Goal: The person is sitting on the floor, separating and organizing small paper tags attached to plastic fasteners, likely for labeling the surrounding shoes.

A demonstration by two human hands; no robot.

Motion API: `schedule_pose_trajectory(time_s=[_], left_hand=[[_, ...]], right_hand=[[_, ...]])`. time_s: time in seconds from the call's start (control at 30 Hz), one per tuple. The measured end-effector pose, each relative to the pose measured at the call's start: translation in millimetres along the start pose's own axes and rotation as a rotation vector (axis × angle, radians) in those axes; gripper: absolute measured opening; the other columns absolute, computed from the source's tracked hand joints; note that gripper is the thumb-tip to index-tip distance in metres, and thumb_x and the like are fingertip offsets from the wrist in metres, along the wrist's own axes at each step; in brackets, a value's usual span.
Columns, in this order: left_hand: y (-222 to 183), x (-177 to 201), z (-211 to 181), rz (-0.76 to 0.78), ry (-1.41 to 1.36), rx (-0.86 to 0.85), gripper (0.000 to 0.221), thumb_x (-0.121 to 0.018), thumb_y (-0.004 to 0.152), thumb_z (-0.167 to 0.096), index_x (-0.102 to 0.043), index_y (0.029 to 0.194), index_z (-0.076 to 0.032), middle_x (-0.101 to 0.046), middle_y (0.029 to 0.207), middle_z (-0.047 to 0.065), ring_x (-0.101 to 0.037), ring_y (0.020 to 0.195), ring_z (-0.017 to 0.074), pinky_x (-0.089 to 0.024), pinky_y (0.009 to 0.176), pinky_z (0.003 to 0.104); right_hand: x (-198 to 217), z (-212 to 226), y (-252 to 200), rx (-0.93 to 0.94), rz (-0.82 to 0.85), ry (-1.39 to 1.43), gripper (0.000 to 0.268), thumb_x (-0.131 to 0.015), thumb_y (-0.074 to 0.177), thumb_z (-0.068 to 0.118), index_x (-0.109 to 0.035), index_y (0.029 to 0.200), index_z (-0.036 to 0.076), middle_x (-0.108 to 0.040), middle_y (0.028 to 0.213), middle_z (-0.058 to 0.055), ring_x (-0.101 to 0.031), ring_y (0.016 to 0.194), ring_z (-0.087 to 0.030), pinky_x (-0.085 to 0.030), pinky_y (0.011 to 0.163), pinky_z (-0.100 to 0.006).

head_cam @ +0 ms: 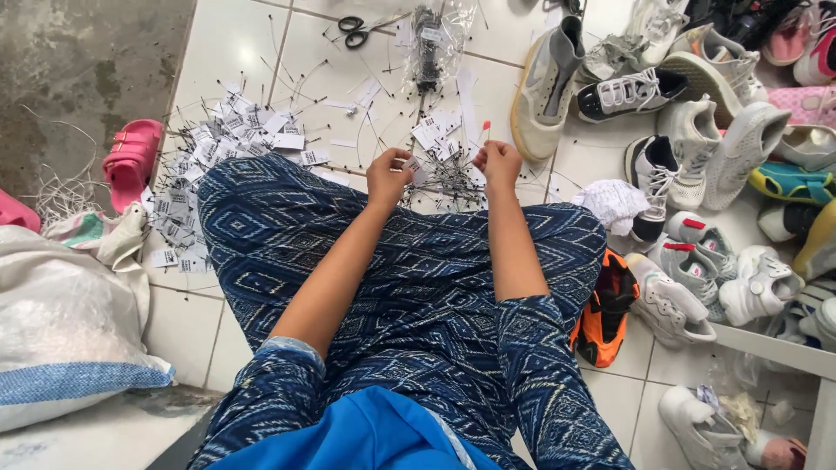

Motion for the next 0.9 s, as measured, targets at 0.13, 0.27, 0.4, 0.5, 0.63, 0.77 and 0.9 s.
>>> schedule_pose_trajectory(time_s=[0.13, 0.27, 0.4, 0.5, 0.63, 0.77, 0.9], left_hand=[[4, -6, 6, -0.009, -0.011, 0.031, 0.037, -0.079, 0.073, -0.001, -0.074, 0.106, -0.016, -0.076, 0.087, 0.01, -0.077, 0.077, 0.0208, -0.063, 0.069, 0.031], [13, -14, 30, -0.033, -0.134, 0.075, 0.025, -0.081, 0.075, -0.007, -0.074, 0.1, -0.008, -0.075, 0.085, 0.013, -0.077, 0.074, 0.0221, -0.065, 0.066, 0.036], [4, -18, 14, -0.015, -0.486, 0.132, 0.02, -0.069, 0.089, -0.005, -0.064, 0.108, 0.001, -0.07, 0.09, 0.019, -0.074, 0.076, 0.0255, -0.071, 0.068, 0.039], [-5, -12, -7, -0.024, -0.498, 0.115, 0.02, -0.066, 0.092, -0.005, -0.061, 0.11, 0.001, -0.068, 0.09, 0.018, -0.07, 0.077, 0.0205, -0.071, 0.072, 0.037], [2, -14, 3, -0.023, -0.484, 0.098, 0.022, -0.07, 0.09, -0.002, -0.061, 0.111, 0.0, -0.068, 0.09, 0.019, -0.072, 0.078, 0.0222, -0.071, 0.074, 0.037], [7, -14, 5, -0.041, -0.45, 0.067, 0.024, -0.072, 0.088, -0.001, -0.065, 0.111, -0.003, -0.071, 0.092, 0.02, -0.073, 0.075, 0.021, -0.07, 0.07, 0.034], [-2, -7, -14, -0.074, -0.43, 0.075, 0.031, -0.07, 0.087, 0.0, -0.061, 0.116, -0.004, -0.071, 0.09, 0.019, -0.073, 0.072, 0.0196, -0.07, 0.07, 0.031]], right_hand=[[-11, 5, -42, -0.086, 0.089, 0.112, 0.019, -0.065, 0.088, 0.006, -0.061, 0.105, -0.002, -0.068, 0.08, -0.013, -0.072, 0.065, -0.017, -0.068, 0.06, -0.027], [-17, 18, -68, -0.064, 0.134, 0.093, 0.016, -0.072, 0.081, 0.001, -0.063, 0.094, 0.0, -0.071, 0.082, -0.016, -0.076, 0.069, -0.021, -0.069, 0.063, -0.03], [-29, 39, -84, 0.02, 0.185, 0.045, 0.015, -0.072, 0.08, -0.002, -0.062, 0.09, 0.001, -0.071, 0.082, -0.019, -0.076, 0.068, -0.023, -0.068, 0.061, -0.028], [-40, 46, -91, 0.11, 0.244, 0.001, 0.014, -0.073, 0.081, -0.001, -0.064, 0.09, 0.004, -0.07, 0.082, -0.015, -0.075, 0.069, -0.02, -0.068, 0.061, -0.025], [-46, 40, -83, 0.154, 0.284, -0.03, 0.015, -0.076, 0.08, -0.002, -0.067, 0.091, 0.002, -0.071, 0.082, -0.015, -0.076, 0.069, -0.02, -0.069, 0.063, -0.027], [-53, 42, -83, 0.144, 0.359, 0.01, 0.014, -0.074, 0.087, 0.0, -0.072, 0.1, 0.0, -0.073, 0.085, -0.015, -0.077, 0.072, -0.018, -0.069, 0.067, -0.025], [-56, 38, -80, 0.13, 0.406, -0.007, 0.014, -0.068, 0.093, 0.002, -0.073, 0.106, -0.001, -0.074, 0.087, -0.014, -0.075, 0.075, -0.015, -0.068, 0.068, -0.023]])
Point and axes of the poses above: each hand's wrist, its own y-axis towards the middle knuckle, its own x-axis out of the back of the hand, z = x × y, the point moved 8 cm from there along y, towards the middle knuckle
